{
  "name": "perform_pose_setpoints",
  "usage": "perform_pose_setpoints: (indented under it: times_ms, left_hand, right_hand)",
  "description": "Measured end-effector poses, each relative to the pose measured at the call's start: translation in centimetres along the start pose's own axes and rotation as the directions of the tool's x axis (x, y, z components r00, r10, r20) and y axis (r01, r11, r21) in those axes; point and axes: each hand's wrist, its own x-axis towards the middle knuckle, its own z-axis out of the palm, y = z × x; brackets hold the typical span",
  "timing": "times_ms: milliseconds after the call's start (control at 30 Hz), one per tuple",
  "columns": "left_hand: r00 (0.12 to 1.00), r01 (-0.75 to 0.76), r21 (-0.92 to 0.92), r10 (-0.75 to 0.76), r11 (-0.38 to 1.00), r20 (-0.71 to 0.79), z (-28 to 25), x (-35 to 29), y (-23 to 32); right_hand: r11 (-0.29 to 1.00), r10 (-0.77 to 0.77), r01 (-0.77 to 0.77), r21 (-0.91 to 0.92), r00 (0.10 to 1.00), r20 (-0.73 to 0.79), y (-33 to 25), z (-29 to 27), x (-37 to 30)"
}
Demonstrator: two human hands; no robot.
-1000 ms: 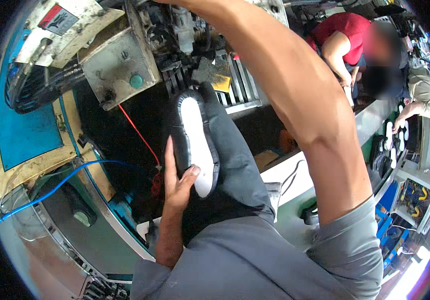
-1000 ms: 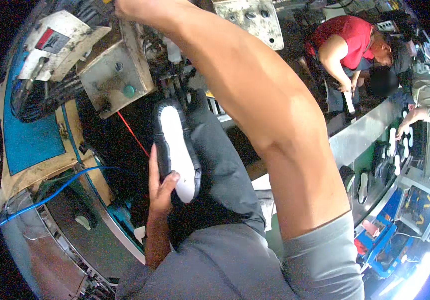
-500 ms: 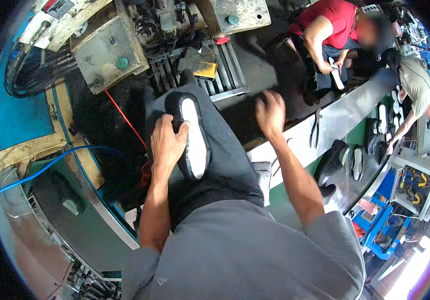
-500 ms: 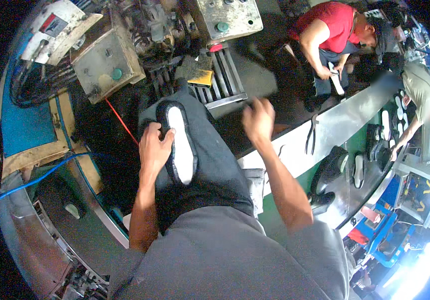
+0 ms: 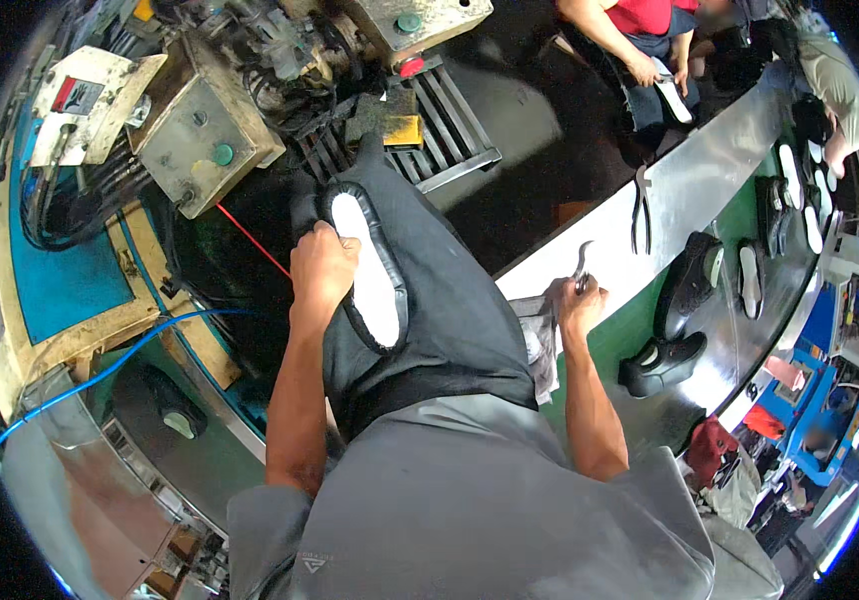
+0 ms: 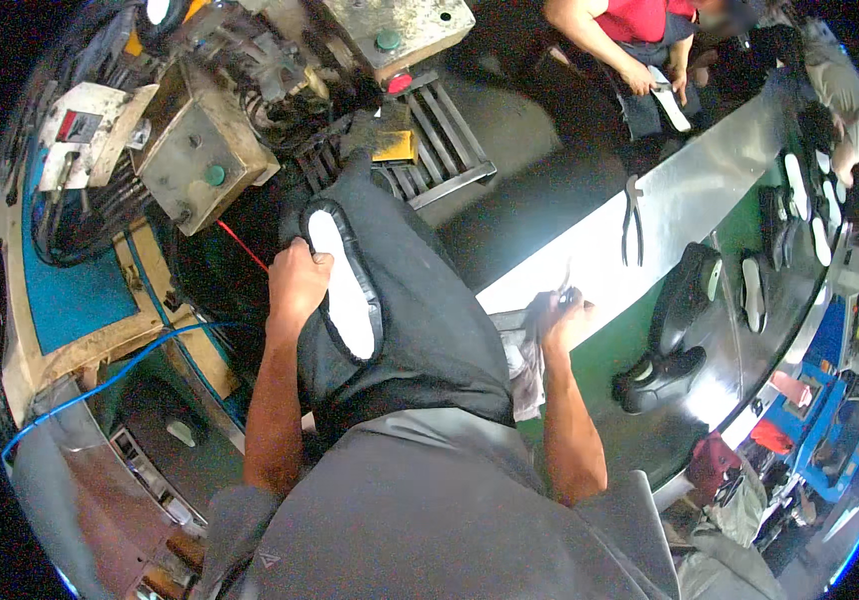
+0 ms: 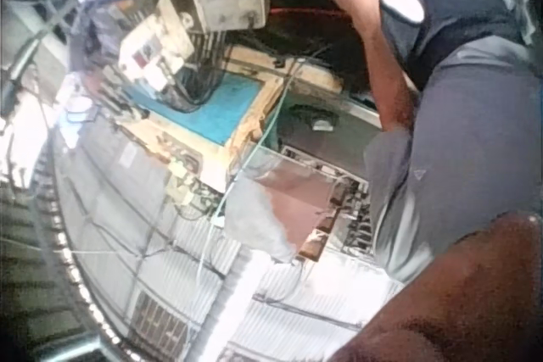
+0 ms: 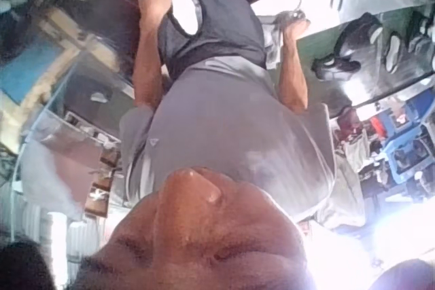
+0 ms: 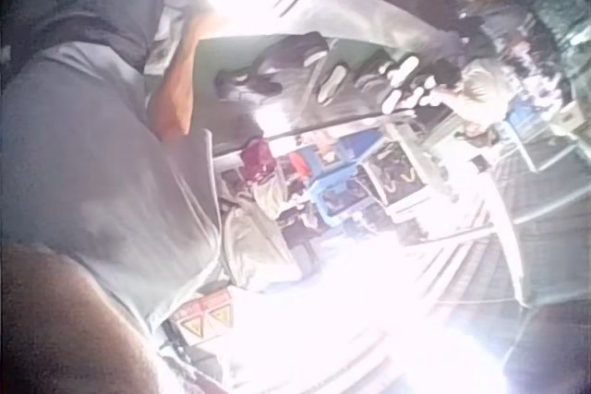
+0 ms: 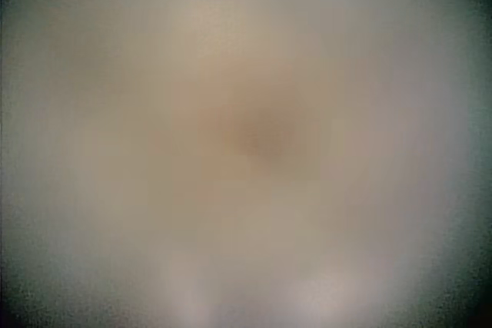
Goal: The recorder is assembling and inspecting shoe outsoles on a production line using specialized machinery.
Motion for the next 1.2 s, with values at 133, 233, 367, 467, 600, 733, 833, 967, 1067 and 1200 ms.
perform_pose_setpoints:
  times_ms: [133, 233, 367, 467, 600, 733, 833, 967, 1067, 1200]
  left_hand:
    - [0.996, 0.068, -0.022, -0.067, 0.997, 0.053, 0.4, -1.1, -0.7]
    - [0.995, -0.046, -0.273, 0.019, 0.961, -0.099, 2.9, -2.0, -3.3]
    - [0.999, 0.023, -0.444, -0.007, 0.896, 0.037, 4.1, -2.9, -2.5]
    - [0.999, 0.035, -0.499, -0.038, 0.866, 0.005, 5.6, -3.5, -2.9]
    - [0.995, -0.063, -0.613, 0.003, 0.788, -0.098, 7.5, -4.2, -3.3]
    - [0.987, -0.111, -0.646, 0.008, 0.755, -0.159, 8.0, -4.6, -3.2]
    - [0.987, -0.123, -0.663, 0.024, 0.738, -0.157, 8.0, -4.4, -3.1]
    - [0.990, -0.108, -0.703, 0.015, 0.703, -0.137, 8.0, -4.2, -3.1]
    - [0.987, -0.135, -0.711, 0.029, 0.690, -0.159, 8.3, -4.2, -3.0]
    - [0.995, -0.085, -0.827, -0.004, 0.557, -0.104, 8.9, -4.2, -3.0]
  right_hand:
    - [0.566, 0.131, -0.459, 0.685, 0.870, 0.475, -0.8, -2.3, 1.9]
    - [0.150, -0.133, -0.790, 0.594, 0.579, 0.804, -10.9, -7.4, 4.5]
    - [0.552, -0.527, -0.553, 0.624, 0.349, 0.775, -22.6, -10.9, 5.1]
    - [0.794, -0.606, 0.078, 0.602, 0.163, 0.779, -28.7, -12.2, 5.6]
    - [0.512, -0.748, 0.639, 0.574, 0.003, 0.664, -33.1, -12.9, 5.8]
    - [0.502, -0.655, 0.693, 0.518, -0.087, 0.751, -35.1, -12.7, 5.9]
    - [0.519, -0.598, 0.698, 0.493, -0.116, 0.793, -35.9, -12.8, 5.8]
    - [0.456, -0.644, 0.771, 0.444, -0.059, 0.763, -36.1, -13.3, 5.1]
    - [0.218, -0.768, 0.873, 0.437, -0.123, 0.629, -35.5, -13.6, 5.6]
    - [0.031, -0.820, 0.944, 0.330, -0.165, 0.548, -35.5, -14.1, 6.6]
